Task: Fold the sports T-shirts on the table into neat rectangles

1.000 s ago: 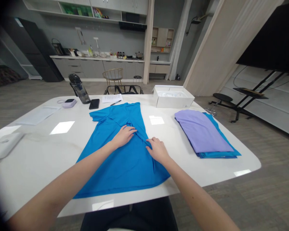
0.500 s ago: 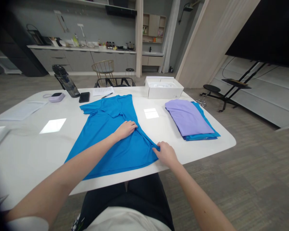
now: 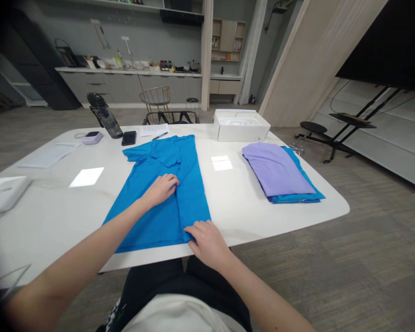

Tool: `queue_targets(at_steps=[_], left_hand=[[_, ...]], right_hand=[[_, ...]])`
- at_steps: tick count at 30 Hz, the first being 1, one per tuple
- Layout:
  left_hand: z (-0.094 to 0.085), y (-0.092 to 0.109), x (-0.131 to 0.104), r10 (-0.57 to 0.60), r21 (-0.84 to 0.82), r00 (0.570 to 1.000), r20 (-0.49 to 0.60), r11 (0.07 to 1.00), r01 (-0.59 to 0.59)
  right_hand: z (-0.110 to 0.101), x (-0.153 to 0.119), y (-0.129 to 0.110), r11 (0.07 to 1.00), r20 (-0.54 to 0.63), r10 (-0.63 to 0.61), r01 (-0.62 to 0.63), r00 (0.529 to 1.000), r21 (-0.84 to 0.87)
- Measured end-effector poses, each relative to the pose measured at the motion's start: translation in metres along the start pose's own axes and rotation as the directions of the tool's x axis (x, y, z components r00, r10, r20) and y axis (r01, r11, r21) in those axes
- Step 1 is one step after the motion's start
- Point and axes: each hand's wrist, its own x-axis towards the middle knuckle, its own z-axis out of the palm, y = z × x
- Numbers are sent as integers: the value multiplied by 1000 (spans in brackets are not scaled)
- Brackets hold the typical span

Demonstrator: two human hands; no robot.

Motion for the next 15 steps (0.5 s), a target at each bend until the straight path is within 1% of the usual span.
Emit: queue_targets(at_steps=[2,3,5,7,9,11,13,15], left_hand=[[4,6,-25,-26,-30,999,27,999,27],[6,12,-37,-21,-65,999,39,998,24],[5,29,-57,40,-150,997,64,988,-30],[1,51,-72,142,-230,986,89,966,-118],[-6,71,-83,234,-291,966,113,937,-193],[-11,86,-90,290,-339,947,135,912,-231],[-13,93,-94,322,-379,935,149,892,-247],[-10,95,-95,324,-411,935,146,879,-241]], right_hand=[[14,1,-2,999,53,-30,31,998,-13],[18,1,-2,999,65,-43,43,997,-6],[18,-1,1,998,61,-60,59,996,19],[12,-5,7,997,34,-65,63,997,46],[4,-10,15,997,1,-50,50,999,56],[-2,-18,25,999,-22,-24,25,999,42],[-5,-26,32,1000,-36,2,-2,999,17],[-6,-34,35,1000,-36,18,-18,999,-5]])
